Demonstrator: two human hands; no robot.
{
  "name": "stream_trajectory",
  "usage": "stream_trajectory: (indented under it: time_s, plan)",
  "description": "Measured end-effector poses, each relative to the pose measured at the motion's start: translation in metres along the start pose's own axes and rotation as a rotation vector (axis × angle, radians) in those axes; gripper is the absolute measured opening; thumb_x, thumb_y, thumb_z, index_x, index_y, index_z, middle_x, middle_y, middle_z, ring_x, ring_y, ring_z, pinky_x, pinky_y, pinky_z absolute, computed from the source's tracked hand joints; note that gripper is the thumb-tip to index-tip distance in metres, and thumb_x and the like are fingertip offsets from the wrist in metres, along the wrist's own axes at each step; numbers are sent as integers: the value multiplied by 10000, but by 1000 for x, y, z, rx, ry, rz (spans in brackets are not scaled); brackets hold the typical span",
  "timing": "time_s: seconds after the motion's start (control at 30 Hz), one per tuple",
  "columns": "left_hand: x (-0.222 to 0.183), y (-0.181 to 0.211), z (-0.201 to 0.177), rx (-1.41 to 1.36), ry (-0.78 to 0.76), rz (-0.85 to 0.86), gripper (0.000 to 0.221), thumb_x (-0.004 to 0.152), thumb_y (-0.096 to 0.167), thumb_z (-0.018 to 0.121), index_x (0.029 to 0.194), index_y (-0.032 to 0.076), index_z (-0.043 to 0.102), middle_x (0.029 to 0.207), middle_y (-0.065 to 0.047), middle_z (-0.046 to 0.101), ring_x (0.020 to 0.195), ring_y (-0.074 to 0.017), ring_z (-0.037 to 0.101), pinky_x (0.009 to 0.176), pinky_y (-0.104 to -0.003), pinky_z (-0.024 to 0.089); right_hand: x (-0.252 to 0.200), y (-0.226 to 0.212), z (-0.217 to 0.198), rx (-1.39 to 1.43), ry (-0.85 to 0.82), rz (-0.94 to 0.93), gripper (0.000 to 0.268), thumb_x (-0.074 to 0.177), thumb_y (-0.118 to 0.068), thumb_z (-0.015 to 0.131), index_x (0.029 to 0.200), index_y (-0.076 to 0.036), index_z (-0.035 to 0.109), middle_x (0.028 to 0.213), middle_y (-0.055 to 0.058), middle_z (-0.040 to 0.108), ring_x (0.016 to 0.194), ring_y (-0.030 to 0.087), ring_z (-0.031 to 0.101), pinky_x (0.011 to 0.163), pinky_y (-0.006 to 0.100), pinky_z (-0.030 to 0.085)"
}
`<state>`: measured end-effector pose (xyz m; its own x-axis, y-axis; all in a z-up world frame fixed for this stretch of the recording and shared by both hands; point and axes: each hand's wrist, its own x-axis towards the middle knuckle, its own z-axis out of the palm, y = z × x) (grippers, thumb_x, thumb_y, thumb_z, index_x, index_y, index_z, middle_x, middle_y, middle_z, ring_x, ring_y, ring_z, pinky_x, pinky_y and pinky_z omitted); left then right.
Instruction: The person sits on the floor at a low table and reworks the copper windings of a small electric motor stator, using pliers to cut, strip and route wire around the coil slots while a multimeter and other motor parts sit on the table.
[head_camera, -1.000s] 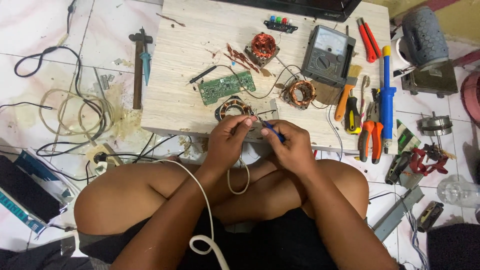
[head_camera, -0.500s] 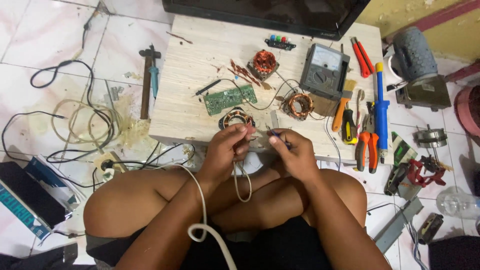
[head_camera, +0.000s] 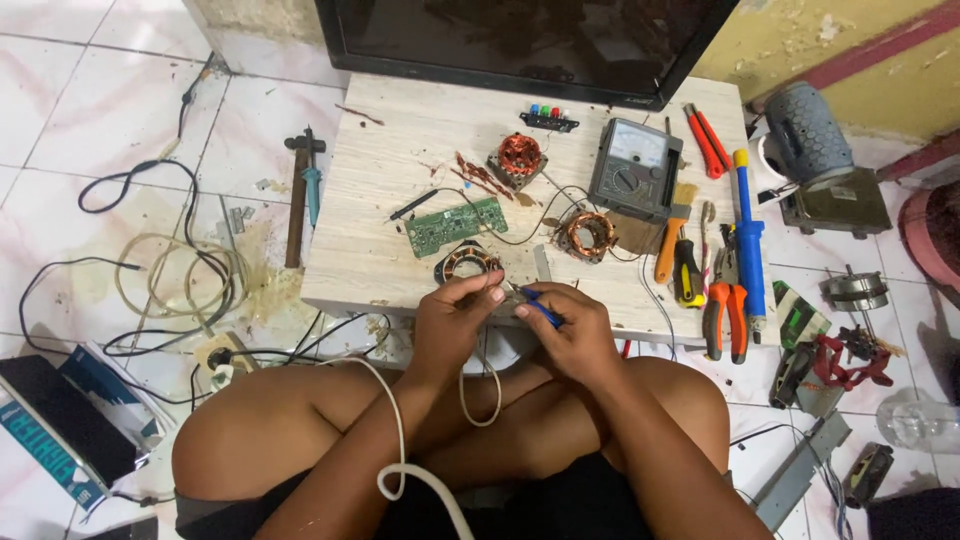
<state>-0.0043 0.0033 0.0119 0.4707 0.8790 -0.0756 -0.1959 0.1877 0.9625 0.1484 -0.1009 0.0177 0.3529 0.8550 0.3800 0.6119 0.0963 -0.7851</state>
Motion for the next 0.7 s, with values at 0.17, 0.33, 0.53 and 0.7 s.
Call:
stream_trajectory:
  time_s: [0.17, 0.33, 0.53, 0.7]
  plan:
    - [1, -2, 1, 59, -17, -59, 251, 911, 160, 806, 1117, 16, 800, 897, -139, 725, 810, -141, 635, 669, -287, 542, 5, -12, -2, -13, -8, -1, 288, 919, -140, 772, 689, -39, 630, 924, 199, 787, 894, 384, 773, 761, 436, 580]
    - [-1, 1, 5, -106, 31, -220, 258, 962, 151, 728, 1146, -26, 757, 755, -53, 539, 607, -84, 455, 477, -214, 360, 5, -16, -3, -37, -20, 8, 305, 915, -155, 777, 670, -47, 631, 923, 187, 791, 867, 385, 772, 739, 422, 574]
    - [0, 0, 6, -123, -31, -276, 289, 949, 158, 742, 1158, -41, 736, 748, -43, 510, 622, -92, 465, 494, -212, 349, 3, -4, 1, -33, -3, 3, 309, 915, -163, 777, 667, -46, 633, 906, 195, 789, 836, 397, 769, 719, 438, 572]
    - [8, -42, -9, 3, -27, -248, 307, 865, 296, 800, 1058, 58, 782, 775, -96, 593, 655, -144, 521, 518, -303, 421, 6, 18, 8, 100, 151, -168, 171, 830, -118, 851, 871, -21, 716, 1098, 238, 740, 1055, 422, 717, 934, 510, 528]
